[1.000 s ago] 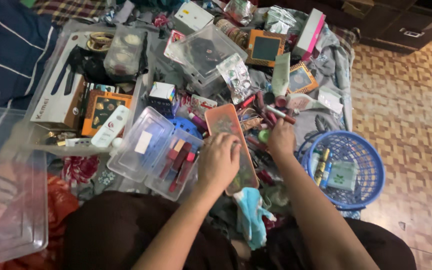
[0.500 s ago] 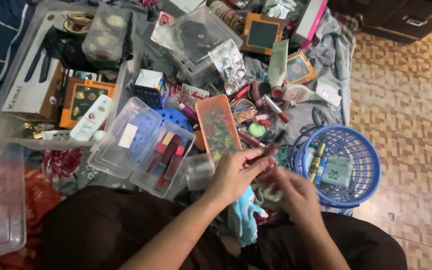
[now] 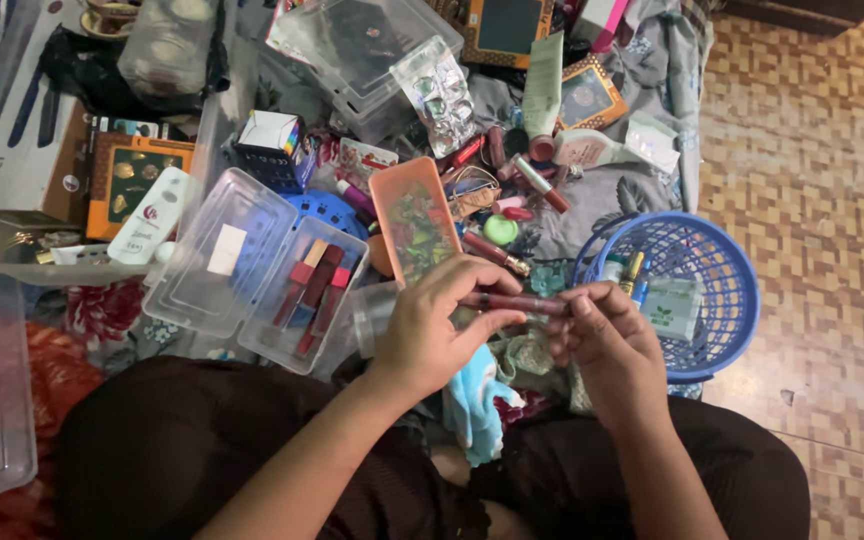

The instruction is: The person sits on the floor and organizes various cosmetic items. They wipe a blue plastic basket with a cloth, then pick up and wipe several small cosmetic containers and tubes, placing them into the basket. They also open a clear plastic case, wipe it, and place it aside.

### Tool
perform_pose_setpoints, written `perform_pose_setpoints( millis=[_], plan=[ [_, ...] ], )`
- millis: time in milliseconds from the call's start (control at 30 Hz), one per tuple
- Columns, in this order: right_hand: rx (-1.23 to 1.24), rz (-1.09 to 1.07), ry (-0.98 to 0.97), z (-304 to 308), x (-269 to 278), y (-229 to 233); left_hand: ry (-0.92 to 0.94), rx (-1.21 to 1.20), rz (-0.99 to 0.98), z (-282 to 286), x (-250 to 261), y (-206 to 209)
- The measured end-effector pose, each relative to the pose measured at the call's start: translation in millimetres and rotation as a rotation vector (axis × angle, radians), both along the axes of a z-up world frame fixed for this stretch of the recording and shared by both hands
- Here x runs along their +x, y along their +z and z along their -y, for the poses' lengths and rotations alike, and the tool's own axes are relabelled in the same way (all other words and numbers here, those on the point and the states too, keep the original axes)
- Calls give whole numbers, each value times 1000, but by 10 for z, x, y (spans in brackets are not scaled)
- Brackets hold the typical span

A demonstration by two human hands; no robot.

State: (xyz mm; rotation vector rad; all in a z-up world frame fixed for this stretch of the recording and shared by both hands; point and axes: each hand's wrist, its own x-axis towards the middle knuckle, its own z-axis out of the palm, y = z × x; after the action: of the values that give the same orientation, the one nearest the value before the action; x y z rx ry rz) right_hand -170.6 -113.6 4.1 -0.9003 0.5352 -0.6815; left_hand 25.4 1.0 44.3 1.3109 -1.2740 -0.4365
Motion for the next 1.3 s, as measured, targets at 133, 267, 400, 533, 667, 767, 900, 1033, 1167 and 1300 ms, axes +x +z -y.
perform_pose_setpoints(
  millis=[133,267,400,533,667,767,900,1033,1167,1300],
  plan=[
    [-84,-50,30,-86,32,21,21,-45,174,-41,30,74],
    [-97,-119,9,-122,58,30,90,-112,407,-67,-12,68],
    [-147,-136,-8,-147,57,48,163,-108,396,-68,-97,-20],
    [-410,-268,-61,-167,69,108,150,24,187,-31,-123,-103],
    [-548,-230,-4,-140,69,223,8,464,-243,15,-38,-105],
    [-497,-49,42,-131,44,300,-60,566,-313,27,68,-66],
    [-373,-221,-41,-135,57,319,-89,362,-151,-7,133,5],
    [-343,-341,-45,-124,37,261,-53,433,-156,-40,128,57],
    [-259,-154,-130,-48,-53,226,-91,492,-441,-59,168,82],
    [-91,87,-42,-8,-108,197,-146,482,-507,-46,179,55]
  ],
)
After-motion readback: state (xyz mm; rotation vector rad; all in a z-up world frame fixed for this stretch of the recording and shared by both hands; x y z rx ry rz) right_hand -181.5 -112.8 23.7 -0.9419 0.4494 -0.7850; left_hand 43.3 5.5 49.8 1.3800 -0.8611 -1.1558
